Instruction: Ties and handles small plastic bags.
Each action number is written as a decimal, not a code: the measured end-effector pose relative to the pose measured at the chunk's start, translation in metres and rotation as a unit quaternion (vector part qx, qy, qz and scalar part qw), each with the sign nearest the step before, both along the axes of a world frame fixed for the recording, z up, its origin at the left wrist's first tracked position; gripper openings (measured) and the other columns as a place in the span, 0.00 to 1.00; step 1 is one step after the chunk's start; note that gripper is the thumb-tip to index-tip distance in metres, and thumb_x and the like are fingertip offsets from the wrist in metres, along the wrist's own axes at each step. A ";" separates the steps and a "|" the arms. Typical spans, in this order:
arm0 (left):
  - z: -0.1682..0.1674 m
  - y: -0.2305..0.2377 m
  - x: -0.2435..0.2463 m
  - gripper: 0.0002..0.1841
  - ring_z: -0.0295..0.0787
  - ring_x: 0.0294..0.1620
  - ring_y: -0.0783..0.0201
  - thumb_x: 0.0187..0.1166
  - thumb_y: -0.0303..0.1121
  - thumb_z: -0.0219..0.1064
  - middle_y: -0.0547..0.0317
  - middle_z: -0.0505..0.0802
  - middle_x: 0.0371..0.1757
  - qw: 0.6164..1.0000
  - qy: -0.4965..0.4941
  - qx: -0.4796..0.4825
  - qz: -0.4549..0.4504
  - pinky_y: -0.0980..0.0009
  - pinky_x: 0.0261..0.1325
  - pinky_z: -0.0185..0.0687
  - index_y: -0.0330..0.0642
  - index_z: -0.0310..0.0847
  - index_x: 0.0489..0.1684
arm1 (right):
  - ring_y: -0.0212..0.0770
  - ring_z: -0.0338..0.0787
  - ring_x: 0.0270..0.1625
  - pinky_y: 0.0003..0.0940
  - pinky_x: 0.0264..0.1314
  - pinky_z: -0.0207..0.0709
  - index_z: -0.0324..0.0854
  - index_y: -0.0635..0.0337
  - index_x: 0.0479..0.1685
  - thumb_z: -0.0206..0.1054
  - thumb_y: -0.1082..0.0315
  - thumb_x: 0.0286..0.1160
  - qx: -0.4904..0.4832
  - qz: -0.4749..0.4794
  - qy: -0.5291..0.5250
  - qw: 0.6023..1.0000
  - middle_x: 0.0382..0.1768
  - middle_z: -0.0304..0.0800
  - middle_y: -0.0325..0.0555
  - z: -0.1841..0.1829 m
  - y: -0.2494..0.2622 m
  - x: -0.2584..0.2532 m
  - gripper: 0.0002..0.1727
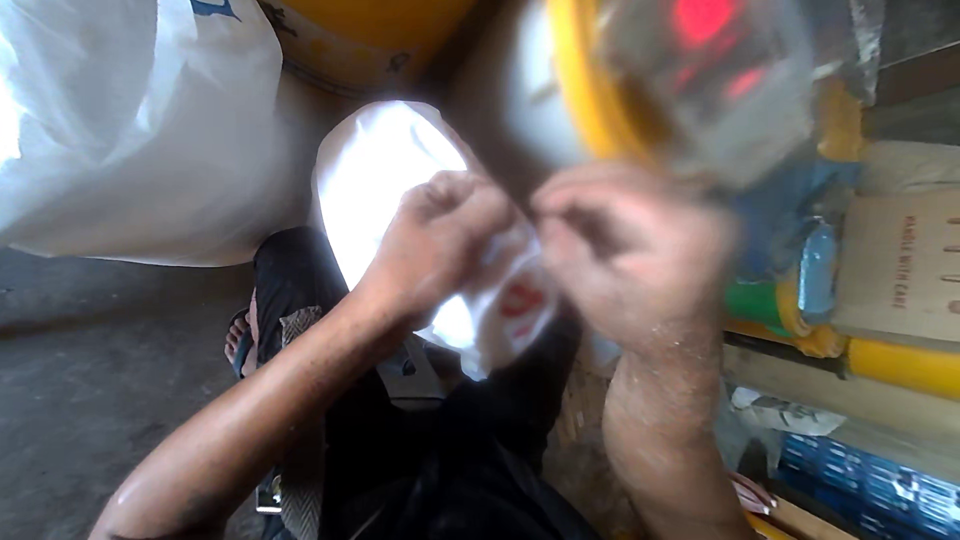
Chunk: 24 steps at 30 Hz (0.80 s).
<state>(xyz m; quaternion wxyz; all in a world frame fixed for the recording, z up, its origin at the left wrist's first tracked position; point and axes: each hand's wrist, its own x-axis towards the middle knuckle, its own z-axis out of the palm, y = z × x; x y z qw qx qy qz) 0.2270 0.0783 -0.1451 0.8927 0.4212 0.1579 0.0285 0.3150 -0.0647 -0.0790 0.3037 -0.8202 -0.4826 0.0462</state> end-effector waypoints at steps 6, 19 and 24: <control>0.000 0.002 0.000 0.16 0.73 0.21 0.78 0.79 0.27 0.56 0.69 0.82 0.25 1.000 -0.001 -0.010 -0.005 0.84 0.17 0.61 0.51 0.76 0.16 | 0.17 0.87 0.35 0.11 0.36 0.82 0.89 0.63 0.40 0.66 0.70 0.72 -0.024 -0.048 0.048 0.997 0.36 0.91 0.35 0.001 0.011 -0.002 0.08; 0.001 0.001 0.001 0.16 0.82 0.32 0.75 0.78 0.26 0.59 0.66 0.86 0.36 1.000 -0.004 -0.017 0.005 0.82 0.24 0.75 0.49 0.78 0.15 | 0.18 0.83 0.34 0.11 0.34 0.77 0.86 0.65 0.33 0.64 0.70 0.67 0.004 -0.034 0.001 0.999 0.34 0.87 0.39 -0.013 0.018 -0.004 0.07; 0.000 0.003 0.003 0.17 0.80 0.29 0.77 0.77 0.26 0.58 0.68 0.85 0.31 1.000 -0.005 -0.017 -0.003 0.83 0.22 0.70 0.51 0.77 0.14 | 0.19 0.84 0.33 0.13 0.32 0.79 0.83 0.63 0.41 0.60 0.72 0.75 0.042 -0.011 0.111 0.993 0.38 0.88 0.35 -0.014 0.008 0.003 0.07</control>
